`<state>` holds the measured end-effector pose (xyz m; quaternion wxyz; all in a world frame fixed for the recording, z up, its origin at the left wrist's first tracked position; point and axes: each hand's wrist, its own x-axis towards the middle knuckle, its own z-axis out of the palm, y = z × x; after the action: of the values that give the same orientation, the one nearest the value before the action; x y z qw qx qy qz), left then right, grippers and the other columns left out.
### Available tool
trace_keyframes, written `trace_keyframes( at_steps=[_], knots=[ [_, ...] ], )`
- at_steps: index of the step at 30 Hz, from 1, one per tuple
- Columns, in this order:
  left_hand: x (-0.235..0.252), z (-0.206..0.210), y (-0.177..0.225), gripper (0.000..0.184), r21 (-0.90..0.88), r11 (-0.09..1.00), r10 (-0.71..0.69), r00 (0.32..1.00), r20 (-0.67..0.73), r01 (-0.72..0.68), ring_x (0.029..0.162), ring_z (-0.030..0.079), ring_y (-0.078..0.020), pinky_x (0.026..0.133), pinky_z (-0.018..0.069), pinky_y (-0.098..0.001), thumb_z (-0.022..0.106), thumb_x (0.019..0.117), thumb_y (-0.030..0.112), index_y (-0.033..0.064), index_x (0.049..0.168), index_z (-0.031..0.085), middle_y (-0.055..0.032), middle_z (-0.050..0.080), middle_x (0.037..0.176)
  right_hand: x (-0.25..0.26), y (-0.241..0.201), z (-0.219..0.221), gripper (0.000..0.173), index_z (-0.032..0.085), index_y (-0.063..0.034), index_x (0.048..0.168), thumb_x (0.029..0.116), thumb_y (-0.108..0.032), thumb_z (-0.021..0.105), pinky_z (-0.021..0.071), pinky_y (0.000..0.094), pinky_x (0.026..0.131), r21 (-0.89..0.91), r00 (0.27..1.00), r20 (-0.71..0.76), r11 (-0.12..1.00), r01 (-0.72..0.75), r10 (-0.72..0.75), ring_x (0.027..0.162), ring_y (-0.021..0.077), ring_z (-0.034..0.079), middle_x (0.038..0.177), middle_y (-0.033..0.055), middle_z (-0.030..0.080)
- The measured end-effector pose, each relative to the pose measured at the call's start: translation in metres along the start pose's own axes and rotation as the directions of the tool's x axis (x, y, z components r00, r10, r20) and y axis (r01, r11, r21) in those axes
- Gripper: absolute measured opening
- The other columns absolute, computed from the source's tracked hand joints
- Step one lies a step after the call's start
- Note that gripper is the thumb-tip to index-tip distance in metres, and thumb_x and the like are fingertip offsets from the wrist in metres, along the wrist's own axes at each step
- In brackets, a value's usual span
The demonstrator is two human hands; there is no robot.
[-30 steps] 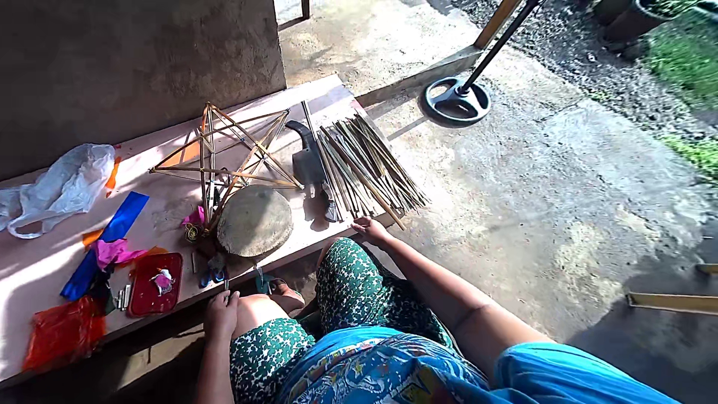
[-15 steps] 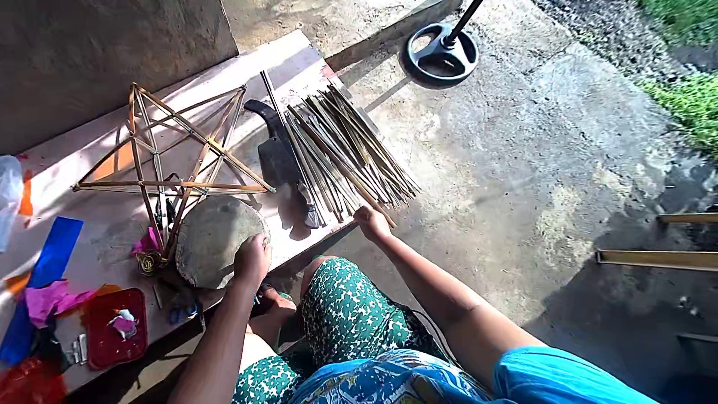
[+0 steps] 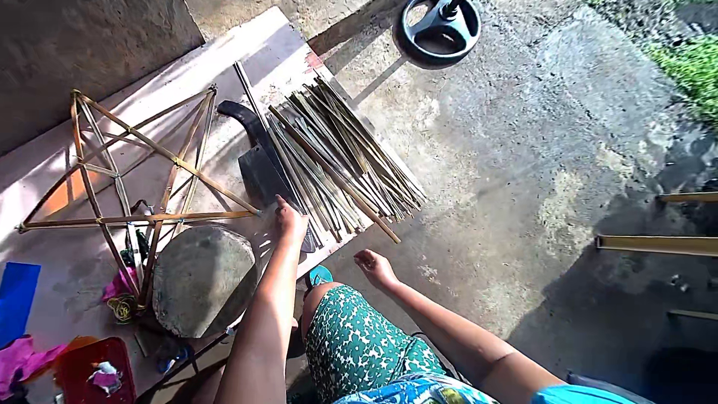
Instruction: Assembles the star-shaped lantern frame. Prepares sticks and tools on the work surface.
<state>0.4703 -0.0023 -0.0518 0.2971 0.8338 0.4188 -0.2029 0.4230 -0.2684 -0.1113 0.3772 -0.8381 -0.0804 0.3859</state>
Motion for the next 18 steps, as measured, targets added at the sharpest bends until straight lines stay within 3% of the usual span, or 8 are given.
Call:
trace_keyframes(
  at_steps=[4,7,8,10,13,15,18],
  knots=[
    [-0.003,-0.008,0.007,0.108,0.01,0.996,-0.086,0.995,0.052,0.086,0.125,0.058,-0.0457,0.102,0.0508,-0.0552,0.076,0.0867,0.01,0.0004,0.163,0.001,-0.0335,0.046,0.145,0.011,-0.017,-0.006,0.029,0.066,0.0054,0.122,0.1039,-0.015,0.056,0.0537,0.0385,0.099,0.038,0.991,-0.118,0.997,0.072,-0.067,0.106,0.0247,0.07,0.115,0.02,0.071],
    [-0.009,-0.013,0.004,0.099,-0.087,0.988,-0.131,0.991,-0.005,0.13,0.123,0.06,-0.0465,0.098,0.0534,-0.0554,0.073,0.0884,0.009,0.0025,0.163,0.008,-0.034,0.041,0.15,0.018,-0.022,-0.017,0.027,0.068,0.0062,0.118,0.1018,-0.012,0.056,0.0557,0.0393,0.093,0.016,0.954,-0.255,0.985,0.17,-0.16,0.099,0.026,0.071,0.109,0.0206,0.072],
    [-0.01,-0.01,0.0,0.096,-0.137,0.985,-0.112,0.992,-0.066,0.102,0.118,0.061,-0.0475,0.093,0.0556,-0.058,0.072,0.0877,0.009,0.0043,0.163,0.012,-0.0346,0.042,0.147,0.022,-0.022,-0.022,0.026,0.069,0.006,0.116,0.1006,-0.011,0.057,0.0561,0.0419,0.092,-0.02,0.928,-0.31,0.977,0.211,-0.207,0.097,0.0273,0.071,0.106,0.0203,0.073],
    [-0.017,-0.016,-0.003,0.089,-0.239,0.97,-0.076,0.986,-0.145,0.04,0.121,0.059,-0.0488,0.094,0.0531,-0.0619,0.07,0.0888,0.01,0.0069,0.162,0.019,-0.034,0.045,0.145,0.035,-0.027,-0.038,0.022,0.071,0.0052,0.11,0.0993,-0.01,0.06,0.0569,0.0485,0.09,-0.115,0.868,-0.403,0.957,0.268,-0.291,0.094,0.031,0.072,0.102,0.02,0.073],
    [-0.038,-0.037,-0.005,0.077,-0.412,0.908,-0.012,0.981,-0.194,-0.07,0.12,0.059,-0.045,0.096,0.0494,-0.0628,0.067,0.0894,0.008,0.0038,0.157,0.031,-0.0306,0.057,0.135,0.068,-0.05,-0.076,0.023,0.071,0.0019,0.115,0.1007,-0.013,0.061,0.0549,0.0546,0.092,-0.25,0.845,-0.432,0.942,0.223,-0.314,0.101,0.0362,0.07,0.109,0.0212,0.071],
    [-0.061,-0.053,-0.008,0.064,-0.507,0.849,0.036,0.974,-0.225,-0.149,0.101,0.066,-0.0359,0.085,0.0545,-0.0555,0.066,0.0932,0.011,0.0036,0.152,0.042,-0.0247,0.063,0.125,0.096,-0.066,-0.097,0.029,0.07,-0.0023,0.123,0.1017,-0.019,0.06,0.0518,0.0573,0.097,-0.315,0.866,-0.414,0.937,0.153,-0.281,0.11,0.0386,0.067,0.119,0.0216,0.068],
    [-0.102,-0.067,-0.028,0.041,-0.6,0.708,0.142,0.908,-0.395,-0.372,0.065,0.059,-0.0105,0.058,0.0524,-0.029,0.067,0.0975,0.016,0.0026,0.135,0.058,-0.0078,0.063,0.093,0.131,-0.087,-0.114,0.034,0.067,-0.0077,0.132,0.1022,-0.022,0.059,0.0461,0.0625,0.104,-0.345,0.909,-0.375,0.937,0.044,-0.181,0.125,0.0422,0.059,0.134,0.0213,0.062]
  ],
)
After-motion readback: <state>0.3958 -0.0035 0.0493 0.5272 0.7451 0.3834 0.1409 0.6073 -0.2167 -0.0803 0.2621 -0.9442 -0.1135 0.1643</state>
